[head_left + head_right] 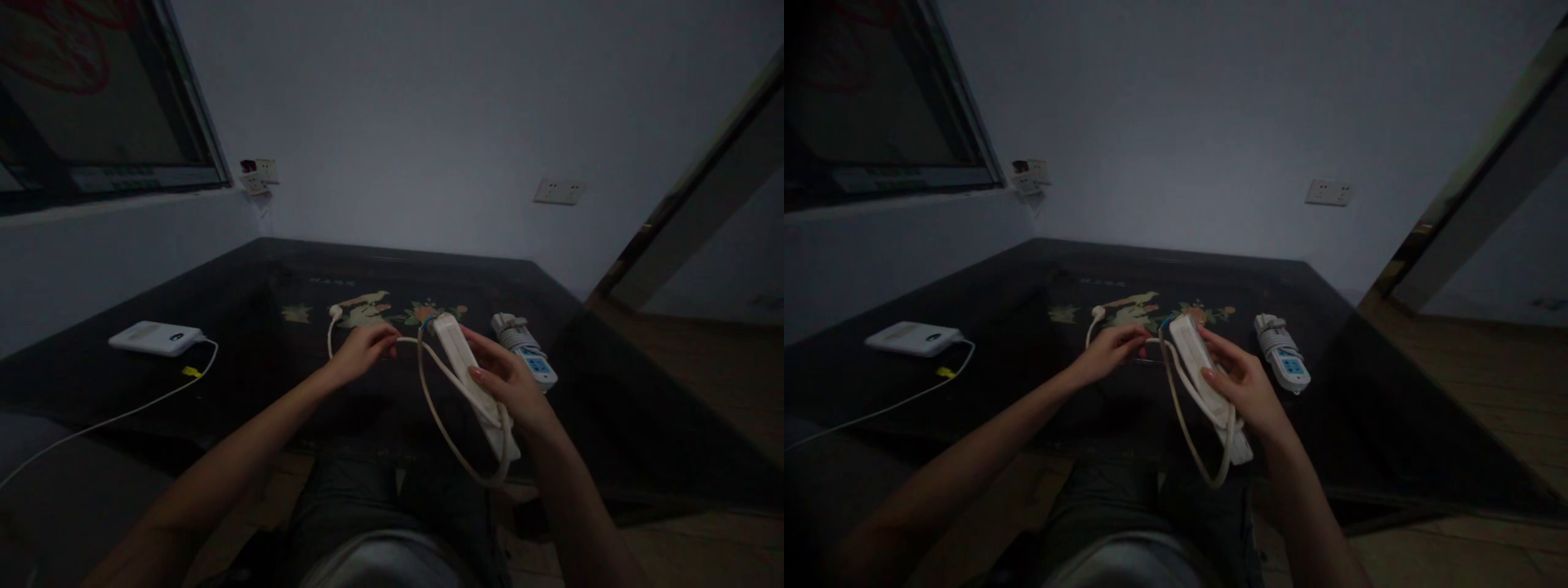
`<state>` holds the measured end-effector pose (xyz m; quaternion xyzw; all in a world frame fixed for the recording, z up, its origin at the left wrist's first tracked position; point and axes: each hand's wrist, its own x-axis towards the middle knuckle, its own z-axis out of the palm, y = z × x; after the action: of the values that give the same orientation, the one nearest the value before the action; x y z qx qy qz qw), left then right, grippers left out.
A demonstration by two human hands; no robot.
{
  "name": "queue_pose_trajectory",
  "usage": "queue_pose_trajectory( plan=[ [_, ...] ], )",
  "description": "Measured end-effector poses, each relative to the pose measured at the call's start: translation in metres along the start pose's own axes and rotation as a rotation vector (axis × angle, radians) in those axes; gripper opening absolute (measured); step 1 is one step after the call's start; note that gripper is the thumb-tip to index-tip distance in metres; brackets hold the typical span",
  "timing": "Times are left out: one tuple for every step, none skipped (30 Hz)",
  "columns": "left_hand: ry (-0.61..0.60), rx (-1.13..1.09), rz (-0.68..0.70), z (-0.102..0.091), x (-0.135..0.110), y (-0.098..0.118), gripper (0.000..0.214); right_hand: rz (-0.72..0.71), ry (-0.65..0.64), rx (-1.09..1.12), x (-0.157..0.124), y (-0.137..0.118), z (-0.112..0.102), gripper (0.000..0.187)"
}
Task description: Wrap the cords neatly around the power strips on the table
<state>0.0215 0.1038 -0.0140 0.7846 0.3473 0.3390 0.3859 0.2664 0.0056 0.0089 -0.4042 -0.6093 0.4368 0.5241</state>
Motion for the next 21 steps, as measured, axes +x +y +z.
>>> queue_pose_trajectory(
  plan=[
    [-0.071,0.002,-0.009,0.007,0.0,0.0,0.025,0.004,0.007,-0.009,0.0,0.0,-0.002,0.06],
    [-0.149,0.0,-0.015,0.014,0.0,0.0,0.026,0.013,0.012,-0.022,0.0,0.001,-0.004,0.06],
    [-0.22,-0.008,-0.014,0.018,0.001,-0.001,0.027,0.024,0.017,-0.034,0.0,0.002,-0.007,0.061],
    [-0.279,-0.015,-0.004,0.021,0.002,-0.003,0.029,0.036,0.022,-0.044,-0.001,0.002,-0.009,0.062],
    [-0.316,-0.015,0.011,0.02,0.004,-0.005,0.031,0.048,0.029,-0.054,-0.003,0.003,-0.012,0.062],
    [-0.321,0.008,0.02,0.015,0.008,-0.009,0.033,0.059,0.037,-0.062,-0.004,0.004,-0.014,0.062],
    [-0.291,0.064,0.015,0.006,0.013,-0.014,0.035,0.068,0.044,-0.065,-0.005,0.005,-0.016,0.062],
    [-0.213,0.16,-0.015,-0.005,0.018,-0.021,0.037,0.072,0.053,-0.064,-0.006,0.006,-0.018,0.061],
    [-0.077,0.324,-0.097,-0.019,0.024,-0.029,0.038,0.075,0.061,-0.059,-0.007,0.007,-0.019,0.061],
    [0.074,0.527,-0.2,-0.033,0.029,-0.038,0.038,0.078,0.07,-0.054,-0.007,0.008,-0.02,0.06],
    [0.164,0.612,-0.259,-0.048,0.032,-0.048,0.037,0.081,0.076,-0.05,-0.007,0.009,-0.021,0.061],
    [0.218,0.668,-0.306,-0.061,0.035,-0.059,0.038,0.083,0.082,-0.049,-0.007,0.01,-0.021,0.061],
    [0.265,0.723,-0.356,-0.071,0.036,-0.07,0.041,0.085,0.09,-0.053,-0.006,0.011,-0.021,0.062],
    [0.298,0.772,-0.406,-0.08,0.036,-0.08,0.046,0.086,0.097,-0.057,-0.005,0.011,-0.021,0.062],
    [0.311,0.808,-0.452,-0.086,0.035,-0.09,0.052,0.086,0.106,-0.059,-0.005,0.012,-0.021,0.062],
    [0.311,0.835,-0.484,-0.089,0.035,-0.098,0.057,0.085,0.116,-0.056,-0.004,0.013,-0.02,0.062],
    [0.307,0.858,-0.5,-0.091,0.034,-0.104,0.06,0.083,0.122,-0.049,-0.004,0.013,-0.02,0.061],
    [0.298,0.878,-0.497,-0.093,0.035,-0.109,0.062,0.081,0.123,-0.04,-0.003,0.013,-0.019,0.061],
    [0.285,0.896,-0.475,-0.094,0.036,-0.111,0.059,0.08,0.119,-0.029,-0.003,0.013,-0.018,0.061],
    [0.269,0.914,-0.438,-0.096,0.037,-0.112,0.053,0.08,0.11,-0.019,-0.003,0.012,-0.018,0.061],
    [0.25,0.931,-0.39,-0.098,0.038,-0.112,0.047,0.08,0.103,-0.014,-0.003,0.012,-0.018,0.06]
  ],
)
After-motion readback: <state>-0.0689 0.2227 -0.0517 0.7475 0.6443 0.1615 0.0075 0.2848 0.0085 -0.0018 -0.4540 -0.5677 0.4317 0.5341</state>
